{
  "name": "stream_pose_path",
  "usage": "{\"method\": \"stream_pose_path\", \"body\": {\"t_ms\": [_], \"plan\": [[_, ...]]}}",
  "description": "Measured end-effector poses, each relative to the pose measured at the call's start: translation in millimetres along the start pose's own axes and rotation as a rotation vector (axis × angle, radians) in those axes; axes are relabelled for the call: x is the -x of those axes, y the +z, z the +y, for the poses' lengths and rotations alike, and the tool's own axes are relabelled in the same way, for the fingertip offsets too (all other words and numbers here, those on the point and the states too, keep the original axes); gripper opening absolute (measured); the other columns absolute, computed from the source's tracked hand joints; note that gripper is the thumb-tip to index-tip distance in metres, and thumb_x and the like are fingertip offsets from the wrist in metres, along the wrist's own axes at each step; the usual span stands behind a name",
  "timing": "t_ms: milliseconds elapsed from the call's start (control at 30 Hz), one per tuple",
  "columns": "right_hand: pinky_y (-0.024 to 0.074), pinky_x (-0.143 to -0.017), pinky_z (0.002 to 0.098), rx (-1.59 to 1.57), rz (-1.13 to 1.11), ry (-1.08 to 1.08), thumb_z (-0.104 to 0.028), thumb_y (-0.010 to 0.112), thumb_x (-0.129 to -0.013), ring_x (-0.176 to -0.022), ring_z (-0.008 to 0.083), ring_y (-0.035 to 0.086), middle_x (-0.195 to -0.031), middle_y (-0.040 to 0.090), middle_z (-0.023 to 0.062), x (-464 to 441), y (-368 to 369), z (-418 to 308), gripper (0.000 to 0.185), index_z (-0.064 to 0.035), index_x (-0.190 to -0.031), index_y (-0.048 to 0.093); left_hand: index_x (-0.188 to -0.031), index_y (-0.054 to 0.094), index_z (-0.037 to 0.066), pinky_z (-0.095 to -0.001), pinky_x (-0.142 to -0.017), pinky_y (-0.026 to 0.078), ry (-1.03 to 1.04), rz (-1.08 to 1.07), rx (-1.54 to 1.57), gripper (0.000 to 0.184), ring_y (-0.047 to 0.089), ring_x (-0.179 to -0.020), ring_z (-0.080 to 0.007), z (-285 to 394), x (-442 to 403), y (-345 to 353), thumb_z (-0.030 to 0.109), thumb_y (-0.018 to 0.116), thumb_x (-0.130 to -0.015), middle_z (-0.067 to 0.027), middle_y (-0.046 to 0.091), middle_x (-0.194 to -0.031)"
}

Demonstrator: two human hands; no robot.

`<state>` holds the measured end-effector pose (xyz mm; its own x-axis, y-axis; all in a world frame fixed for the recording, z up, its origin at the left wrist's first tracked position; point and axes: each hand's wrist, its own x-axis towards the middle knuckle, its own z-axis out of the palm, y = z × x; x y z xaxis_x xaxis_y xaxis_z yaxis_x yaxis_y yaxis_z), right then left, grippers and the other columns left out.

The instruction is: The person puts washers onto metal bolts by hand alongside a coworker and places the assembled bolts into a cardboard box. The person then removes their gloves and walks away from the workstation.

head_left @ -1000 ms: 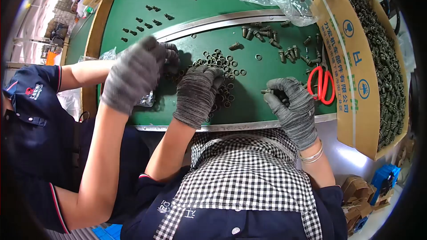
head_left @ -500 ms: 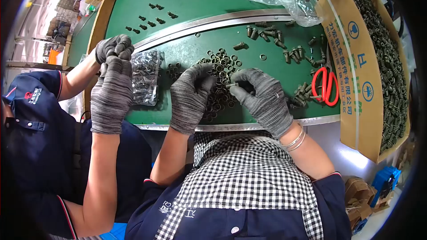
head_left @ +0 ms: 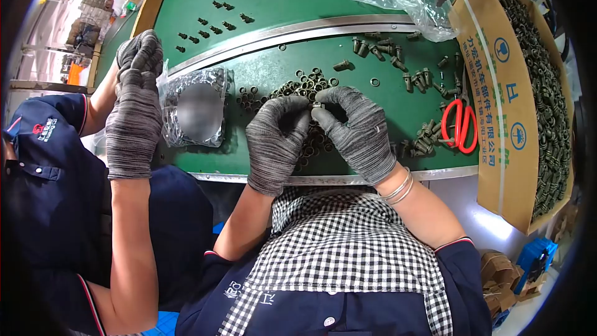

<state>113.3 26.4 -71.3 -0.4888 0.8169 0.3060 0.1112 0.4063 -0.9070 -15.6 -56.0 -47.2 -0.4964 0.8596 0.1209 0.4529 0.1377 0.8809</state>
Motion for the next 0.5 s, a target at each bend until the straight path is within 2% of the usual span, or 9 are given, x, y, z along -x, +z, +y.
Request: {"method": "stream_pose_path", "body": {"t_ms": [100,200,300,500], "plan": [[0.0533,-0.077,0.0354,-0.078,-0.02,0.086,-0.016,0.07,-0.084,-0.083,0.0262,0.067,-0.09,0.069,0.0145,-0.8,-0.8,2.1,0.02,-0.0017,-0.099,0.067,-0.102,0.068,-0.002,-0.0264,-0.079,0.054,0.029,0.003,-0.013,0.016,0.067,-0.086,-0.0127,1.0,0.0,0.1,-0.001,0.068,-0.086,-0.0101,0.071,-0.094],[0.054,-0.075,0.0325,-0.239,-0.075,0.26,-0.016,0.07,-0.086,-0.081,0.0205,0.068,-0.09,0.07,0.0122,-2.7,-3.1,5.2,0.02,-0.0013,-0.099,0.067,-0.101,0.069,-0.001,-0.0269,-0.079,0.055,-0.183,-0.014,0.243,0.015,0.067,-0.086,-0.0131,-1.2,2.8,-1.6,-0.002,0.068,-0.086,-0.0091,0.071,-0.094],[0.0542,-0.072,0.0293,-0.352,-0.149,0.337,-0.016,0.07,-0.087,-0.078,0.0153,0.067,-0.088,0.071,0.0095,-4.6,-6.1,6.6,0.019,-0.0015,-0.1,0.067,-0.099,0.07,0.0,-0.0269,-0.079,0.055,-0.183,0.005,0.331,0.014,0.066,-0.085,-0.0129,-5.8,3.3,-2.1,-0.001,0.07,-0.085,-0.0075,0.071,-0.094],[0.0537,-0.065,0.0256,-0.488,-0.262,0.427,-0.019,0.068,-0.09,-0.072,0.0099,0.064,-0.085,0.069,0.0054,-6.8,-16.0,2.8,0.021,-0.0003,-0.1,0.066,-0.098,0.07,0.003,-0.0266,-0.08,0.055,0.291,0.059,0.094,0.019,0.066,-0.091,-0.0155,-11.0,1.3,-0.5,-0.003,0.074,-0.08,-0.0082,0.068,-0.101]]}}
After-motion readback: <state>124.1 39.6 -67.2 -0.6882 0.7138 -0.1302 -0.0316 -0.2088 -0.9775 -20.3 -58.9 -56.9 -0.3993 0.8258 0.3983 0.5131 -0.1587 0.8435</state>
